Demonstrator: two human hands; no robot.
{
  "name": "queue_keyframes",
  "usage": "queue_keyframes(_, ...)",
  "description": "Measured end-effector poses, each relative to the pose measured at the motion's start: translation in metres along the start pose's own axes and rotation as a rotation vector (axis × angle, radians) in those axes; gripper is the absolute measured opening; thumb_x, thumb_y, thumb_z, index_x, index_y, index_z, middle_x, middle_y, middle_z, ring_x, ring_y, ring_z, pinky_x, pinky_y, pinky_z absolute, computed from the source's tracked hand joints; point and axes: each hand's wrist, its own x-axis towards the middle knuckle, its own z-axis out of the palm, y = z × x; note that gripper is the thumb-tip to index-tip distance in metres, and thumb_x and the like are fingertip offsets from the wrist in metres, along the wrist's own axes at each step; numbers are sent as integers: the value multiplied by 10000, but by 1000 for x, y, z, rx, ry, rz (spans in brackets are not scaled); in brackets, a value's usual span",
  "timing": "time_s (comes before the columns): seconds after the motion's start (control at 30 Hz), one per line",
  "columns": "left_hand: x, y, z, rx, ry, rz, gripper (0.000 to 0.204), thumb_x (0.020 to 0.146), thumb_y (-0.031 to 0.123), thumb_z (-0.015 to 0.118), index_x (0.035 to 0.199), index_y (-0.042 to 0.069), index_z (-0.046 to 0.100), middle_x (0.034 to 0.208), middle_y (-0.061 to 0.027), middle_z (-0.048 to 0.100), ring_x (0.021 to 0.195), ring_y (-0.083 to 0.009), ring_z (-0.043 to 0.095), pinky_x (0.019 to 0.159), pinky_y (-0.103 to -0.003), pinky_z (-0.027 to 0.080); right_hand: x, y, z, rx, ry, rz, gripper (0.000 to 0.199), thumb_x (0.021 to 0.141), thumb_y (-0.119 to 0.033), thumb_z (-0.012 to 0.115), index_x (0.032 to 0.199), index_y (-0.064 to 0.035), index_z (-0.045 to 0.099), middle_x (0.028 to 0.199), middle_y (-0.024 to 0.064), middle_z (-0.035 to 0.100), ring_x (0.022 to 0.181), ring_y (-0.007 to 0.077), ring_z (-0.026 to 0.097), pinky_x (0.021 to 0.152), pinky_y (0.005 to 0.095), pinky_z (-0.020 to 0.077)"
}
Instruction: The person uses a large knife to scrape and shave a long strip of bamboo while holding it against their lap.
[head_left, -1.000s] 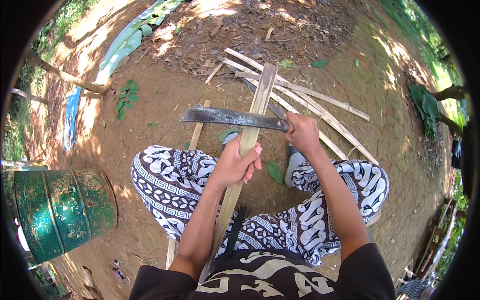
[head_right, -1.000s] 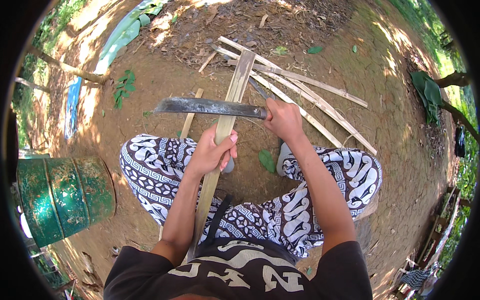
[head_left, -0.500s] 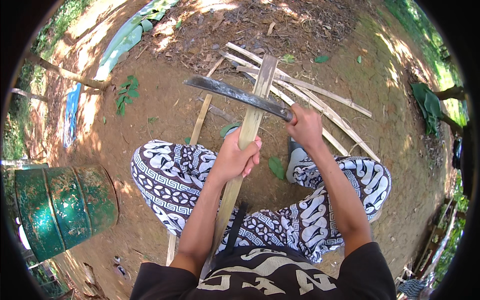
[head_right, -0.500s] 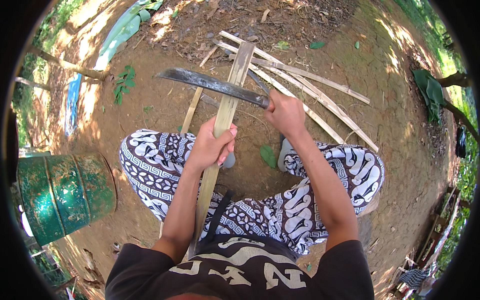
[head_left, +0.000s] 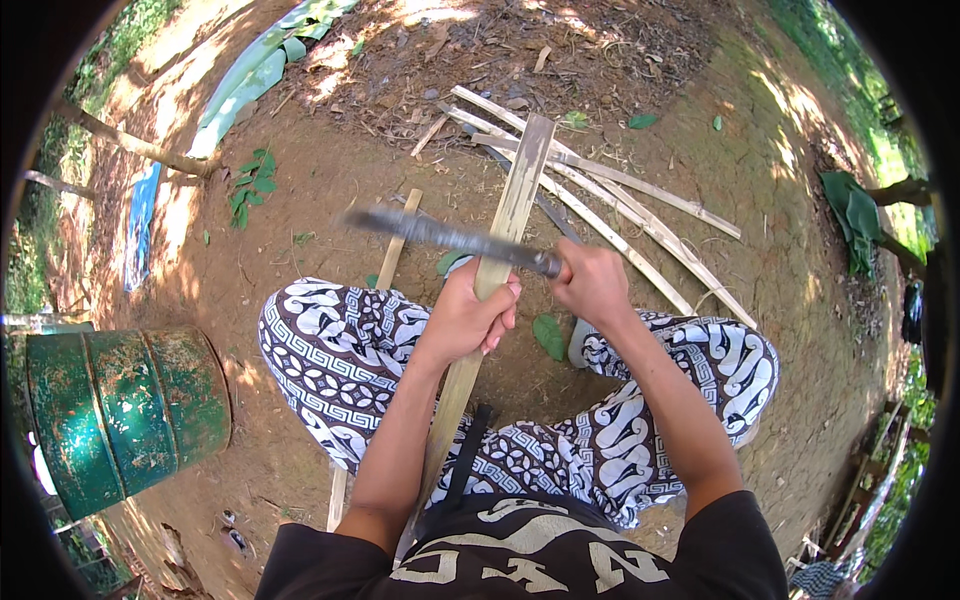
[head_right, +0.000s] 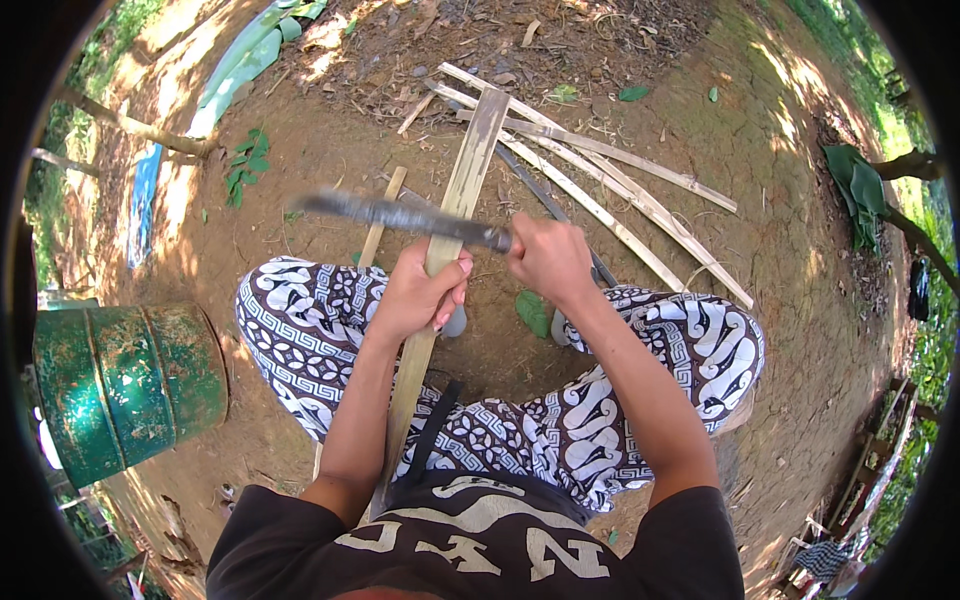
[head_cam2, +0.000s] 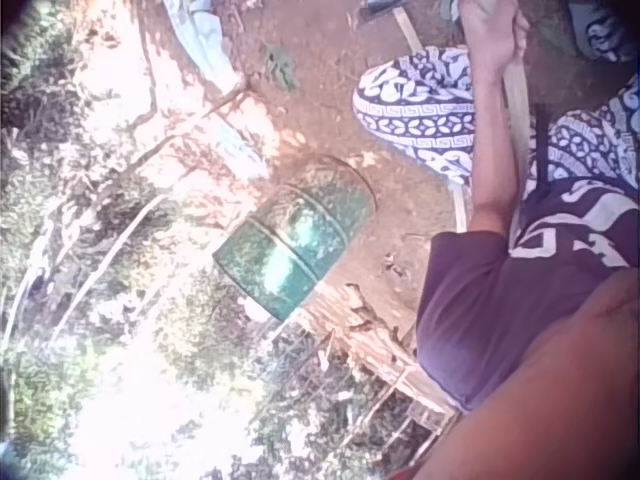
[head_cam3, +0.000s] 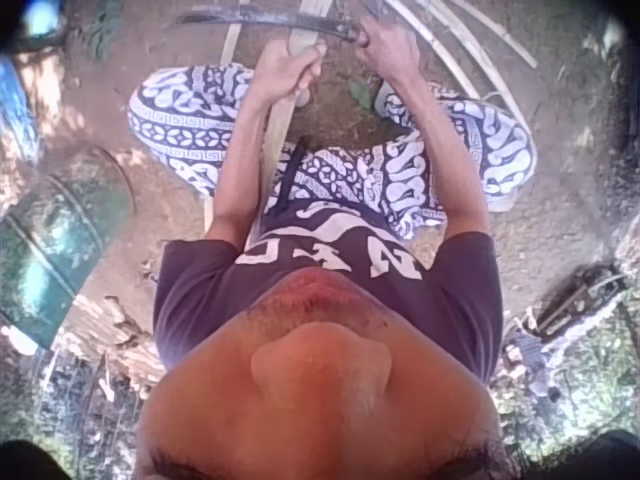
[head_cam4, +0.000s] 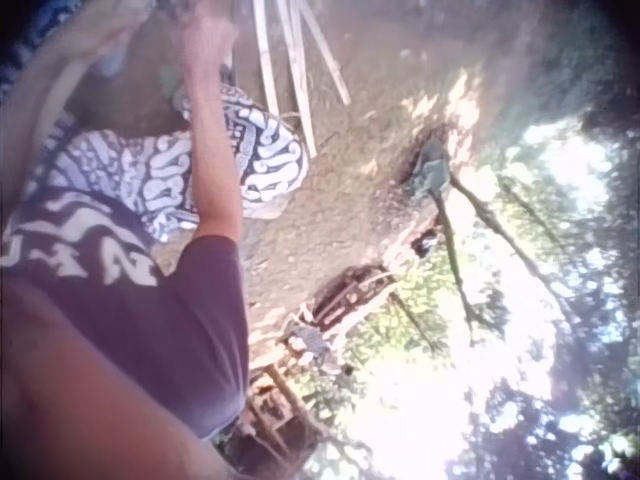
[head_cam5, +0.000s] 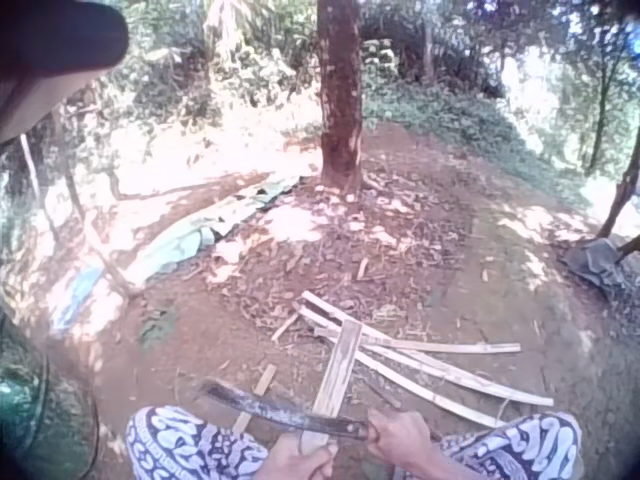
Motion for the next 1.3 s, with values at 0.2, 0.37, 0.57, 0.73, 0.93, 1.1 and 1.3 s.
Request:
queue_keyframes(0.2,4,-4,0,55,1,10,115,962,113,583,1003,17,534,642,-44,577,415,-68,476,356,-221,375,2,11,8,-42,-6,-104,193,687,-101,669,785,-72,506,655,120,602,580,354,618,544,465,506)
queue_keyframes(0.37,8,-8,-2,36,15,20,151,965,105,597,1053,-7,549,629,-31,570,403,-62,448,349,-218,326,4,18,13,-36,49,-59,183,685,-87,665,778,-74,508,655,117,598,577,351,610,536,463,501)
queue_keyframes(0.57,8,-5,-2,22,45,9,165,956,95,599,1070,-4,533,627,-34,566,396,-64,438,346,-221,327,9,27,17,-26,85,-40,158,704,-84,659,790,-73,527,653,117,600,578,342,618,547,456,513)
queue_keyframes(0.73,-4,-4,-1,-20,-28,-44,151,953,84,596,1052,-1,521,621,-35,558,371,-72,425,336,-227,332,37,70,-4,-186,193,452,98,785,-133,629,787,-37,608,672,199,644,613,392,638,599,499,527)
queue_keyframes(0.93,3,6,-1,5,35,-25,140,932,67,592,1030,-7,524,626,-35,558,383,-74,436,343,-236,342,26,36,-20,-4,214,393,101,787,-126,607,768,-29,589,641,192,633,576,405,618,582,513,519)
queue_keyframes(1.1,9,-2,2,64,35,-45,124,948,99,582,1019,13,528,626,-18,537,393,-70,437,347,-236,338,16,4,-19,-23,-1,-11,84,756,-117,623,771,-67,559,621,139,610,558,380,610,551,486,511)
queue_keyframes(1.3,2,6,4,105,11,-22,109,966,118,562,998,30,508,627,-6,524,412,-71,445,354,-234,353,13,-1,-6,-51,-29,-78,117,716,-115,645,765,-81,544,650,124,620,586,345,630,540,469,501)
